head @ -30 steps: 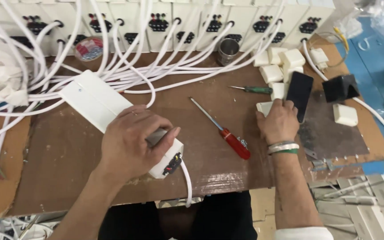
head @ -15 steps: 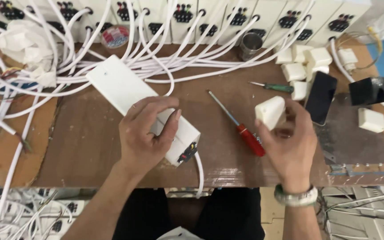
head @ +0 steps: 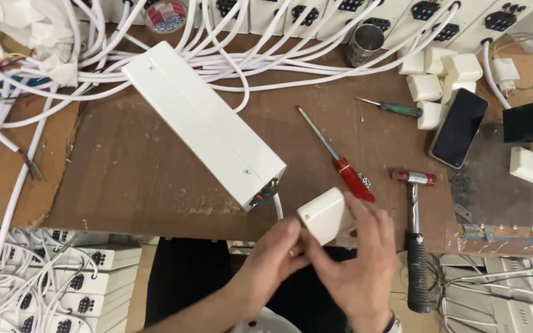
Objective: The person picks up a white plastic cover and aligns it with a white rectangular electrical box. Using a screwdriver, they insert and tighten screws to secure the cover onto the box.
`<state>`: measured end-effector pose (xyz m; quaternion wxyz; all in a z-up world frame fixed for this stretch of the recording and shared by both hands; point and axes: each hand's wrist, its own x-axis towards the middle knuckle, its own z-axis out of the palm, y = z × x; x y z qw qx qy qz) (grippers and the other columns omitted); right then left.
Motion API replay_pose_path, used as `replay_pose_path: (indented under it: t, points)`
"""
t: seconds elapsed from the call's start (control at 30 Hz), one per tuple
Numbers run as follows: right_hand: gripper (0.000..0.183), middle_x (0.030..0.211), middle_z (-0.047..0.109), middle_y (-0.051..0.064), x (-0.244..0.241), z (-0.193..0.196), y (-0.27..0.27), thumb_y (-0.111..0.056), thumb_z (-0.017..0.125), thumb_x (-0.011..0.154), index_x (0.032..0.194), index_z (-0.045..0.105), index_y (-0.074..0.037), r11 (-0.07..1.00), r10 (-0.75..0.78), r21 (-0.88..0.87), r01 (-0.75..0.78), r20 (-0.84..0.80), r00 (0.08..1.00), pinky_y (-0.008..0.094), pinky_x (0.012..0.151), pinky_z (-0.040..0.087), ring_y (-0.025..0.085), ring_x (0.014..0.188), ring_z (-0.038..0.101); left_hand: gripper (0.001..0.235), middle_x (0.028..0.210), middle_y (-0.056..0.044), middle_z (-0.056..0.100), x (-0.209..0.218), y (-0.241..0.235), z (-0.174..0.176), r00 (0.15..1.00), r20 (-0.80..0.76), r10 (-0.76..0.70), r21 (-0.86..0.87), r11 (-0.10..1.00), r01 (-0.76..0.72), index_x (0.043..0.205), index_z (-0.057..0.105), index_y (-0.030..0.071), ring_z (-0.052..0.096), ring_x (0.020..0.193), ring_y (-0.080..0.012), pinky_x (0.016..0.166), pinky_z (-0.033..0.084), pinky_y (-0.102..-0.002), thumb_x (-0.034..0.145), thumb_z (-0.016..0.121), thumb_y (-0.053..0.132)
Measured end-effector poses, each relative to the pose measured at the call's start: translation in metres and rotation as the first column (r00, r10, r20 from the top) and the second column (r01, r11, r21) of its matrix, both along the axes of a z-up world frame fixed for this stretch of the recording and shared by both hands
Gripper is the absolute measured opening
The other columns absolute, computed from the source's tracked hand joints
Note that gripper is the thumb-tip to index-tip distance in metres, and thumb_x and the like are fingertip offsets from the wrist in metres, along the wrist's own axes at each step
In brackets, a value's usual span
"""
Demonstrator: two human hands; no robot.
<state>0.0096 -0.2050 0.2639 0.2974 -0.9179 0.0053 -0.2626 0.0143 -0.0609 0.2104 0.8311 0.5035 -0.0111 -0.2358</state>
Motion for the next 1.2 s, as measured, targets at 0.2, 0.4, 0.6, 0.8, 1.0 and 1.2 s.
replay_pose_path:
  t: [0.2,0.4,0.6,0.8,1.0,1.2]
  points:
    - [0.074,0.114,0.064,0.018,-0.011,-0.016,0.012,-0.024,0.088,0.064,0.130,0.062,-0.005,0.999,0.047,-0.018,-0.049,-0.092,0.995,0.048,0.086,0.051,0.040,0.104,0.061,0.063,0.126,-0.006,0.067,0.019,-0.005,-0.011,0.823,-0.542,-0.172,-0.431,0.897,-0.097,0.142,0.053,0.007,0.063,0.118,-0.0192,0.109,0.046,-0.037,0.099,0.048,0.054]
    - [0.075,0.112,0.064,0.018,-0.014,-0.019,0.015,-0.027,0.089,0.065,0.131,0.060,-0.004,0.999,0.049,0.002,-0.050,-0.134,0.990,0.048,0.085,0.052,0.041,0.101,0.062,0.063,0.124,-0.007,0.068,0.021,-0.004,-0.013,0.763,-0.625,-0.167,-0.383,0.917,-0.113,0.136,0.059,0.005,0.064,0.117,-0.0214,0.106,0.049,-0.039,0.098,0.052,0.055]
    - [0.077,0.118,0.065,0.018,-0.006,-0.012,0.012,-0.030,0.087,0.071,0.136,0.055,-0.001,0.994,0.013,0.110,0.001,-0.130,0.991,0.045,0.083,0.053,0.037,0.100,0.064,0.063,0.122,-0.009,0.067,0.013,0.003,-0.019,0.791,-0.581,-0.190,-0.442,0.890,-0.111,0.136,0.056,0.005,0.065,0.113,-0.0218,0.102,0.051,-0.039,0.097,0.053,0.055]
    - [0.065,0.119,0.061,0.017,-0.002,-0.032,-0.001,-0.023,0.081,0.079,0.138,0.058,-0.007,0.969,0.045,0.245,0.042,-0.337,0.940,0.033,0.073,0.061,0.026,0.091,0.073,0.050,0.127,-0.006,0.067,0.005,0.005,-0.031,0.937,-0.324,-0.131,-0.368,0.930,0.003,0.138,0.053,0.002,0.066,0.117,-0.0157,0.103,0.053,-0.033,0.096,0.063,0.027]
    - [0.057,0.105,0.074,0.015,-0.004,-0.052,-0.007,-0.026,0.071,0.090,0.141,0.055,-0.006,0.752,0.213,0.645,0.134,-0.431,0.877,0.032,0.077,0.060,0.019,0.091,0.072,0.040,0.104,-0.005,0.074,0.002,0.015,-0.046,0.995,-0.041,-0.095,0.082,0.992,0.098,0.130,0.062,0.001,0.068,0.096,-0.0082,0.085,0.056,-0.025,0.095,0.069,0.017]
    - [0.060,0.105,0.076,0.012,-0.006,-0.049,-0.011,-0.029,0.068,0.090,0.143,0.049,-0.006,0.726,0.359,0.685,0.065,-0.458,0.813,0.032,0.083,0.058,0.019,0.097,0.073,0.027,0.098,-0.002,0.074,0.004,0.023,-0.059,0.997,0.056,-0.056,0.202,0.978,0.044,0.120,0.070,0.002,0.065,0.088,-0.0063,0.080,0.055,-0.025,0.099,0.066,0.020]
